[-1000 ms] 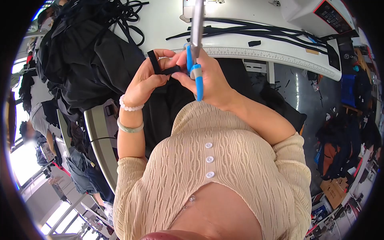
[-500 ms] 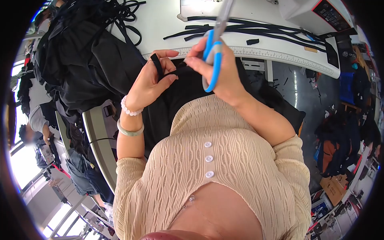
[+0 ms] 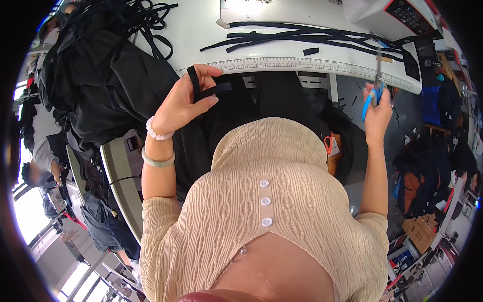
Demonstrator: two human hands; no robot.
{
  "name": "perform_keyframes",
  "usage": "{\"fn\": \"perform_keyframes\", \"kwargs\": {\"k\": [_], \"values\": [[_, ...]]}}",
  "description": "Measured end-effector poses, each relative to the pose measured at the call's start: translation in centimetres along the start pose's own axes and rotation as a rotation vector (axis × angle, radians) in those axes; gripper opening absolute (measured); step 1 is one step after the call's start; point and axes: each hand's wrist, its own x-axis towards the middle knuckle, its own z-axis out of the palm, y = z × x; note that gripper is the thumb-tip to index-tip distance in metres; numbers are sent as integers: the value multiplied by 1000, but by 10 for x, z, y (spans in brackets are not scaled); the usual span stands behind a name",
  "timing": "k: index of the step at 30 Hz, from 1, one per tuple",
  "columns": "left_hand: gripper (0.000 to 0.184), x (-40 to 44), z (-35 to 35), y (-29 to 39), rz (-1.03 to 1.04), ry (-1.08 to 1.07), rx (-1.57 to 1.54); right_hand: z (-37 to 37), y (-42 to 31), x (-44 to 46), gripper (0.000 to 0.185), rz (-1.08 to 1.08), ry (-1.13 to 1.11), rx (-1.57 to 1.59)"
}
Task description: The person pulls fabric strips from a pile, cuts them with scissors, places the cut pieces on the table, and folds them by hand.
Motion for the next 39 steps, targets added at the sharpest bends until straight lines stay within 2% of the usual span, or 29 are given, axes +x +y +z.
{"fn": "perform_keyframes", "kwargs": {"k": [2,6,13,15,18,21,26,32,39], "values": [[40,3,1,-2,5,-8,-21,-1,9,-4,13,-27,43,-117],[41,9,2,1,-12,-27,26,20,-40,-9,13,-26,-108,363],[39,10,4,4,-8,1,114,72,-166,-19,26,-33,-532,928],[39,10,6,5,-2,-14,88,82,-187,-16,25,-130,-592,889],[41,10,8,9,34,4,32,98,-201,-10,22,-110,-611,699],[44,9,4,-1,47,-14,-101,98,-205,-7,19,16,-673,1012],[52,3,-2,-4,61,-50,-492,96,-195,-4,16,85,-702,1115],[52,0,0,-10,102,-54,-609,91,-195,-7,13,32,-677,1126],[48,-4,6,-15,144,-20,-568,84,-197,-9,12,-29,-691,1053]]}}
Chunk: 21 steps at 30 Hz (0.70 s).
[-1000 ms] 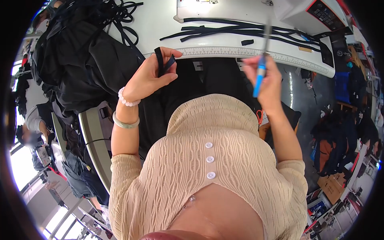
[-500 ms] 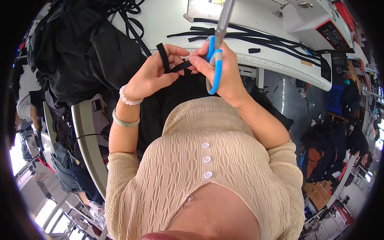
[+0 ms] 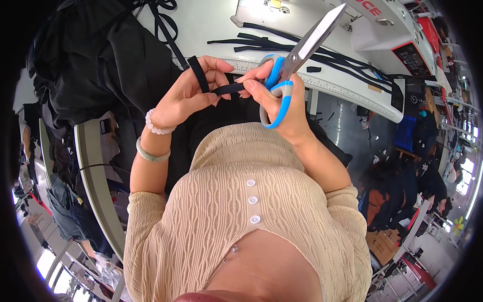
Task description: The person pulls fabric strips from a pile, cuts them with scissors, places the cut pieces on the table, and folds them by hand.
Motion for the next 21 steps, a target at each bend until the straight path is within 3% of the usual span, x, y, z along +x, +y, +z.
{"fn": "perform_keyframes", "kwargs": {"k": [8,14,21], "values": [[35,-1,0,-3,-6,33,200,5,-1,-2,10,-10,134,49],[22,-4,-1,-2,48,232,87,-21,11,-18,15,99,51,-272],[18,-4,0,-4,-11,362,84,-35,31,-49,52,276,-204,-656]]}}
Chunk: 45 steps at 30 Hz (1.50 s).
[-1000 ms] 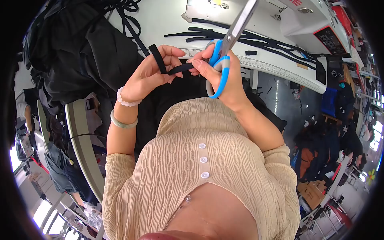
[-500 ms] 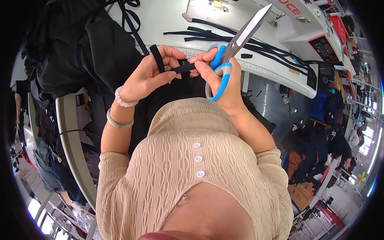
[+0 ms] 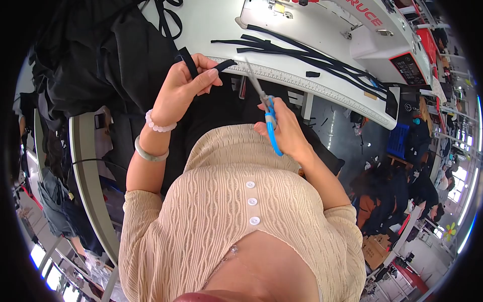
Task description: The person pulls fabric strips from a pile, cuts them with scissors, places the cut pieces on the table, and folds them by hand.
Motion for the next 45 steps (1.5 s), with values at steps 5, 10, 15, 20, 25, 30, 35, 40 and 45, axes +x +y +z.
{"fn": "perform_keyframes", "kwargs": {"k": [5,10,15,20,25,30,35,40,45], "values": [[17,0,4,3,-57,-48,24,8,-1,4,62,-106,14,-166],[15,1,2,-1,-48,-92,98,8,-11,8,63,-142,7,-242],[15,1,0,-3,-33,-119,114,9,-8,9,58,-173,10,-229],[17,3,-3,-8,-38,-161,130,13,-1,7,49,-201,33,-174],[16,4,-3,-16,-93,-195,193,25,21,0,38,-154,-50,-87],[18,2,-14,-35,-105,-210,316,28,38,-6,31,12,-181,85],[32,-1,-19,-30,-94,-265,263,24,26,10,22,-166,70,141],[41,5,-13,-20,-77,-337,178,31,-19,50,22,-377,206,213],[41,7,-17,-19,-28,-345,149,40,-40,76,26,-450,182,262]]}}
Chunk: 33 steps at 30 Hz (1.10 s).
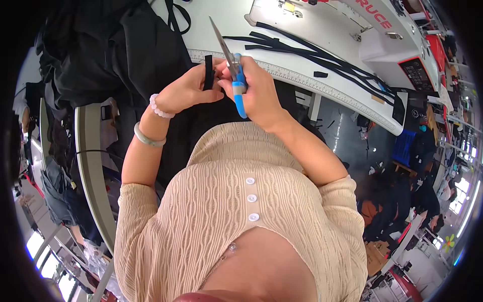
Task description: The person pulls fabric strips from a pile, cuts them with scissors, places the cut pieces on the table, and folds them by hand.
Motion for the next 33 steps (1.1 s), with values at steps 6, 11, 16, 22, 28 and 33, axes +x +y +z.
{"fn": "perform_keyframes", "kwargs": {"k": [6,11,16,22,28,33], "values": [[35,-5,-5,10,-95,17,125,3,-7,15,29,5,-85,-95],[29,-2,-7,-1,-85,8,152,3,-14,17,27,5,-144,-130],[24,0,-6,-11,2,13,312,0,-17,14,26,26,-118,-164],[27,-5,0,21,-79,-62,281,-15,-29,21,25,136,-9,142],[36,-1,-2,22,-127,-165,404,-18,-30,18,26,180,-112,115],[38,-2,-2,28,-46,-146,589,-22,-34,16,27,173,-134,29]]}}
